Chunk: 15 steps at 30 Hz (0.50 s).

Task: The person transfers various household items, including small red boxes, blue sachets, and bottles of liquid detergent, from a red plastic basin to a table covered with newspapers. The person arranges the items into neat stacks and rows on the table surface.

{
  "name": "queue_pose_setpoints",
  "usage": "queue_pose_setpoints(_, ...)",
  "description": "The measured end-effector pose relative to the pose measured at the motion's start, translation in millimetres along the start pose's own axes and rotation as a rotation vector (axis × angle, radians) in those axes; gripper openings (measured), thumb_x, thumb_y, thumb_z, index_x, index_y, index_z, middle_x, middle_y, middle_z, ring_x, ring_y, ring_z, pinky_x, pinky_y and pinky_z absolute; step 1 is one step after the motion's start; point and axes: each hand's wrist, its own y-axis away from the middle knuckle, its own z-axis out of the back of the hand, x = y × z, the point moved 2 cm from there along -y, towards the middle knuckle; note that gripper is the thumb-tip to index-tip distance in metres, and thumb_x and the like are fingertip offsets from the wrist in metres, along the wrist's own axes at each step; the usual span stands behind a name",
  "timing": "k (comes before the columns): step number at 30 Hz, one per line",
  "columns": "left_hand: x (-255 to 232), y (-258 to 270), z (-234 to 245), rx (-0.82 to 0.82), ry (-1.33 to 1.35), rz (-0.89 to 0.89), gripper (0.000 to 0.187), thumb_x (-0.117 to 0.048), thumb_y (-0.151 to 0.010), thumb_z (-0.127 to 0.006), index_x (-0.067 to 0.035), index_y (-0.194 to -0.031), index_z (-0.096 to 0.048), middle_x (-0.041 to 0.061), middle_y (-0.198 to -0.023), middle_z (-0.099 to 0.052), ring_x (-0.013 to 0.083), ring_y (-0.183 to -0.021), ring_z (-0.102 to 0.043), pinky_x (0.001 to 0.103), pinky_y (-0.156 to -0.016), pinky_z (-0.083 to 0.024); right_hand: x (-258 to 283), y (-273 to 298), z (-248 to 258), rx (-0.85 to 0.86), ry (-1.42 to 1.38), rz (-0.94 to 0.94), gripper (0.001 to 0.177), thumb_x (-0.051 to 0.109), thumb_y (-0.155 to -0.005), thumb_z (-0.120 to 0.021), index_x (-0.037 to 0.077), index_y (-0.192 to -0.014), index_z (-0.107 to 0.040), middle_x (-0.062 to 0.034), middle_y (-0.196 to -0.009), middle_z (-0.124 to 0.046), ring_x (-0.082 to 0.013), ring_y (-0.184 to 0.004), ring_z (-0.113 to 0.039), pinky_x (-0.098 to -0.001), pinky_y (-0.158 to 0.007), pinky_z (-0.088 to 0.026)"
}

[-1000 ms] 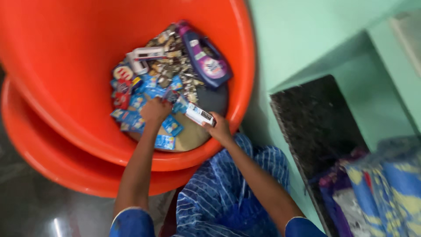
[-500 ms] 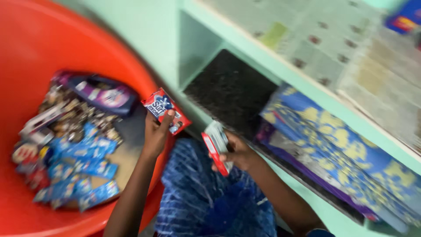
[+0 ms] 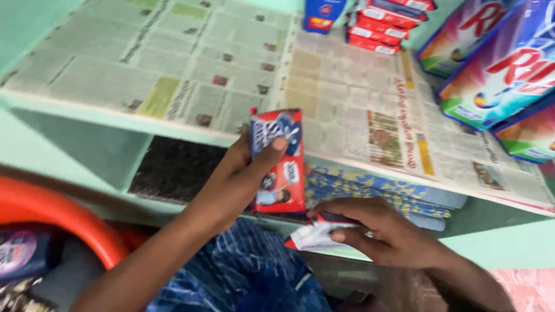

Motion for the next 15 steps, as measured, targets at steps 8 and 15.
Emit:
queue_pose_setpoints(8, -1.0, -135.0, -56.6, 0.123, -0.284, -0.144, 0.045, -0.034, -0.096, -0.065, -0.001, -0.122, -0.047, 0.002, -0.093, -0.062, 0.0088, -0.079, -0.062, 0.029, -0.067, -0.056, 11.2, 8.0, 122.1, -0.415, 0.269, -0.062, 0.050, -0.001, -0.087, -0.071, 0.015, -0.133, -0.064, -0.0093, -0.126, -0.075, -0.0198, -0.100, -0.081, -0.0281, -0.069, -0.063)
queue_pose_setpoints(15, 42.6, -244.9, -78.2, 0.015, -0.619, -0.290, 0.047, -0.027, -0.090, -0.069, 0.002, -0.120, -0.047, 0.015, -0.093, -0.074, 0.0252, -0.083, -0.077, 0.037, -0.074, -0.059, -27.7, -35.3, 212.7, -0.671, 1.133, 0.169, 0.029, 0.002, -0.095, -0.078, 0.003, -0.124, -0.074, -0.0144, -0.099, -0.071, -0.0279, -0.082, -0.069, -0.0389, -0.079, -0.053)
